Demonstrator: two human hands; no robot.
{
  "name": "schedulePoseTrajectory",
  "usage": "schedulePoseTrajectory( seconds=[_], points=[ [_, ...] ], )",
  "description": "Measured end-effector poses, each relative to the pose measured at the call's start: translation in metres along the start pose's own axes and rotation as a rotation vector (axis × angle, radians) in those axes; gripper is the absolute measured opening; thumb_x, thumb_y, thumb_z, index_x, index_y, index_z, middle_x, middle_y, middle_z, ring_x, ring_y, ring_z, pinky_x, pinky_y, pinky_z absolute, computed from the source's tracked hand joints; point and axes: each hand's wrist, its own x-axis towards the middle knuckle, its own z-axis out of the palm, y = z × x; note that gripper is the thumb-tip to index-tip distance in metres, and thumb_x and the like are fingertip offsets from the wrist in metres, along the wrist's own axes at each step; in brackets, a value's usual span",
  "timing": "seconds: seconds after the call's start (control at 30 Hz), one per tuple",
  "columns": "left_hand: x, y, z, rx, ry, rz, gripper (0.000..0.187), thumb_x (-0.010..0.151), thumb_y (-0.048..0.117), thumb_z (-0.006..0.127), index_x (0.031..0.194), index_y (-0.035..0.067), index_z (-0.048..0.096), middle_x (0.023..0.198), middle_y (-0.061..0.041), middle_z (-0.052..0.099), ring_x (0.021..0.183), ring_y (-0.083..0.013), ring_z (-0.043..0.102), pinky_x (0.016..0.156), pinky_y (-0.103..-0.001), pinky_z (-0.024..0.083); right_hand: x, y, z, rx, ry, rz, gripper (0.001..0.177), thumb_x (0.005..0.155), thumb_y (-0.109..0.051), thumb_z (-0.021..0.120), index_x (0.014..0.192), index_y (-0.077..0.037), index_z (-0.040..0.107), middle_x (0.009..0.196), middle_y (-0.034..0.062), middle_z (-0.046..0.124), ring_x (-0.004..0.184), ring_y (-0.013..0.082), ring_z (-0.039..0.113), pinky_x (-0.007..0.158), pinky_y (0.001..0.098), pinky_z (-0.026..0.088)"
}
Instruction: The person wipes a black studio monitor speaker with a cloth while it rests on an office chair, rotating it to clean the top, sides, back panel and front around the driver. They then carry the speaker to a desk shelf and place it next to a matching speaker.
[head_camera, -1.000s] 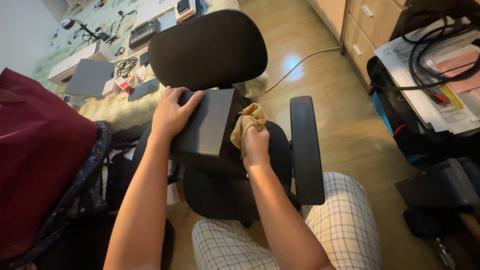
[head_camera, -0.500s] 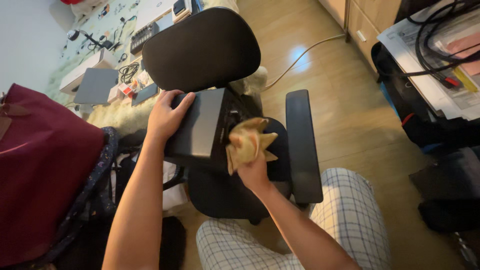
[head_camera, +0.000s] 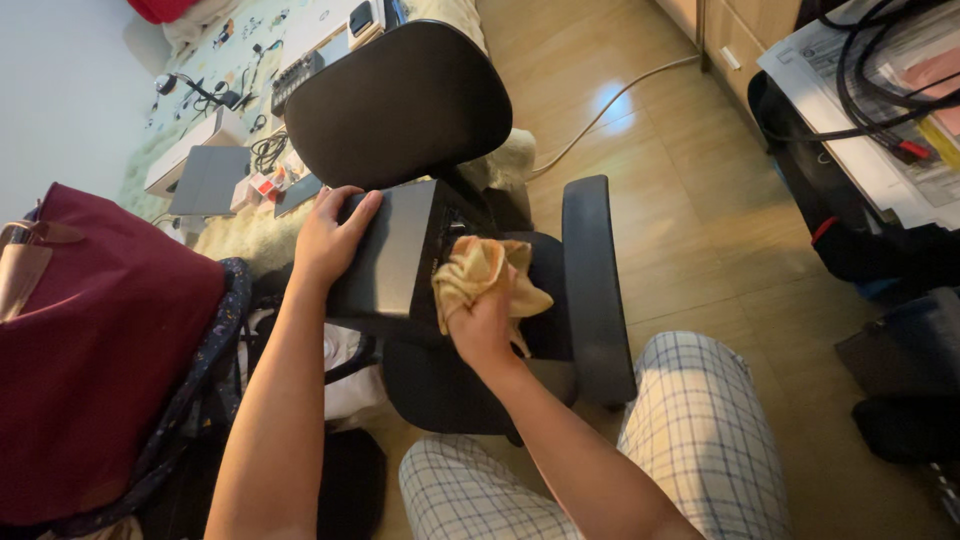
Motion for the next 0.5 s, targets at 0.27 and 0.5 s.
schedulePoseTrajectory(
  seconds=[0.27, 0.5],
  points=[
    [-0.003, 0.009, -0.01, 0.018, -0.033, 0.081, 0.063, 0.091, 0.052, 0.071, 0.134, 0.006, 0.065, 0.149, -0.023, 0.049, 0.149, -0.0382, 0.036, 0.117, -0.045, 0.027, 0.013, 0.008, -0.008, 0.534, -0.252, 0.207, 0.039, 0.094, -0.012, 0.071, 0.127, 0.0, 0.055, 0.112, 0.0084, 0.066, 0.1, 0.022, 0.068, 0.09, 0.0342, 0.056],
    [-0.076, 0.063, -0.01, 0.113, -0.256, 0.508, 0.076, 0.094, 0.038, 0.063, 0.153, -0.003, 0.041, 0.163, -0.021, 0.036, 0.155, -0.0365, 0.026, 0.124, -0.053, 0.014, 0.026, -0.007, -0.022, 0.354, -0.116, 0.148, 0.041, 0.095, -0.012, 0.063, 0.133, 0.001, 0.055, 0.123, 0.0159, 0.064, 0.116, 0.0301, 0.064, 0.104, 0.0416, 0.049]
  ],
)
